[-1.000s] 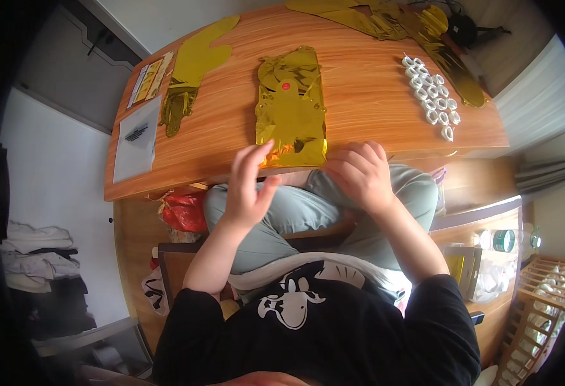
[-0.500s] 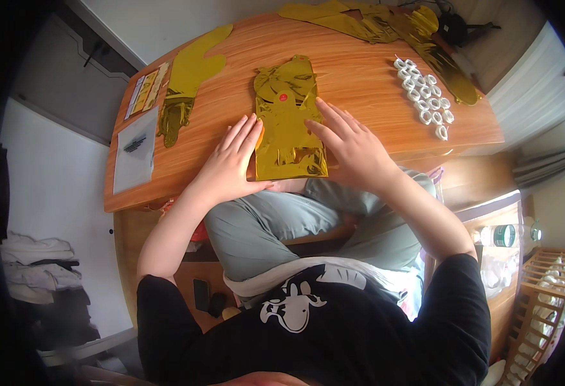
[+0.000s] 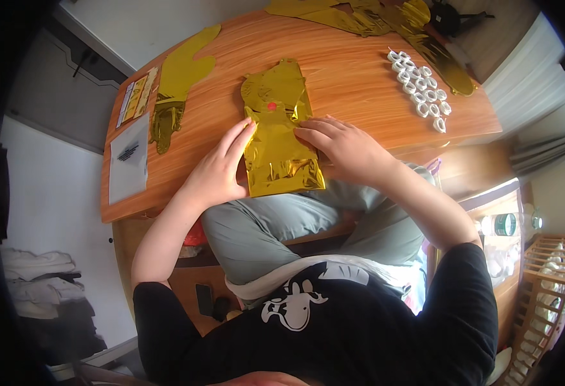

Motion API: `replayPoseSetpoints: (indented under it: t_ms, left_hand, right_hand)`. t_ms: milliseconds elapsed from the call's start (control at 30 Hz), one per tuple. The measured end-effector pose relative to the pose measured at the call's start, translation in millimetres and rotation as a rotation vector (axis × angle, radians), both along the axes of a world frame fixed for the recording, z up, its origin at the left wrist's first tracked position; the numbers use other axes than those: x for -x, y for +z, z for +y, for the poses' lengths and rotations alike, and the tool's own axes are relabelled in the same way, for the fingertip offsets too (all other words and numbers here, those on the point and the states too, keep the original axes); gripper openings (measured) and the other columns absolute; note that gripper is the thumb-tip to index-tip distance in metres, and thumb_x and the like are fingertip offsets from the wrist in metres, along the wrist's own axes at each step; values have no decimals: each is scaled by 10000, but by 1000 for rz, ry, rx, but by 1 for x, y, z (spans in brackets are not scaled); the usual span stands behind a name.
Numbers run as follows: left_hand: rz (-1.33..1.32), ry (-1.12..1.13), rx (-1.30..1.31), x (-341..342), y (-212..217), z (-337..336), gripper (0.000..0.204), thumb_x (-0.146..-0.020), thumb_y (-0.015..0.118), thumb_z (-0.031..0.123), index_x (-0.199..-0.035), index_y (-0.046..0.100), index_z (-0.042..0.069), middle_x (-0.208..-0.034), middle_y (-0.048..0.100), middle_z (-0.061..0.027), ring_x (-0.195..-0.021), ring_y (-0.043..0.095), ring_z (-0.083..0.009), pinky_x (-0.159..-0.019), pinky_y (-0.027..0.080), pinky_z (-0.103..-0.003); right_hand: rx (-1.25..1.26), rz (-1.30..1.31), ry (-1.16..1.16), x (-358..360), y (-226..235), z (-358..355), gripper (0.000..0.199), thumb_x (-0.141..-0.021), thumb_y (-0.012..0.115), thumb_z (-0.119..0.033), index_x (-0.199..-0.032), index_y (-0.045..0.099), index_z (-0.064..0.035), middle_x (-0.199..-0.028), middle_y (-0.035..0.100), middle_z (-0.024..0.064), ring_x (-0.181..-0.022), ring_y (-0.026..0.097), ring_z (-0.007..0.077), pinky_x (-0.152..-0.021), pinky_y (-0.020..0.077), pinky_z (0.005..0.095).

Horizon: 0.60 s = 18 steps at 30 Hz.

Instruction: Folding gold foil pouches and attaching them to cardboard display cards.

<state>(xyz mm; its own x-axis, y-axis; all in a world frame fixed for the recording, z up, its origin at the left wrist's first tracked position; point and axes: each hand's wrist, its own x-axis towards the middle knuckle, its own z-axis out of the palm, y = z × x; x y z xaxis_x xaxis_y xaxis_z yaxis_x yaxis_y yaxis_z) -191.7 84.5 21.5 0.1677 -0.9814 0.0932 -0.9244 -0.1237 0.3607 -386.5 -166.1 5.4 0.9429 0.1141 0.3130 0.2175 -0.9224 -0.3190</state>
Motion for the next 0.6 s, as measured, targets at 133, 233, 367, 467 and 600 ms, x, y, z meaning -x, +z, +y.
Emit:
replayPoseSetpoints:
  t_ms: [133,233,367,467,600]
  left_hand:
    - [-31,-23,71,5,-8,4,957,-723,840,139,-1562,400,5,-1630,357,-178,-1444,464,-368,-1172,451,-448]
    - [-95,-28,108,1,-21,4,901,-733,832,128,-1537,446,7,-1626,365,-178,-1457,445,-364,-1188,433,-440]
    - [-126,-52,89,-3,-24,3,872,-741,823,134,-1525,462,10,-1626,372,-178,-1478,415,-362,-1220,389,-452]
    - [-236,-33,69,0,-18,2,858,-758,813,146,-1527,457,15,-1628,377,-182,-1509,375,-363,-1255,336,-471]
    - [-179,-55,57,-4,-19,1,870,-764,803,143,-1543,433,25,-1638,377,-185,-1539,335,-360,-1280,297,-480]
  right_hand:
    - [-87,31,-21,1,-1,2,686,-782,786,-90,-1429,563,-45,-1436,590,182,-1320,578,368,-1115,480,458]
    - [-72,11,2,0,-4,1,617,-773,779,-79,-1369,621,-39,-1443,587,174,-1336,562,370,-1123,473,464]
    - [29,-42,22,-1,-3,0,577,-778,758,-82,-1342,646,-39,-1462,574,175,-1396,508,376,-1169,429,489]
    - [31,-20,15,-1,-2,0,600,-783,752,-99,-1367,626,-47,-1478,565,177,-1430,477,382,-1205,387,509]
    - [46,31,29,-2,0,-1,639,-794,751,-120,-1408,588,-57,-1498,549,184,-1451,459,386,-1227,353,530]
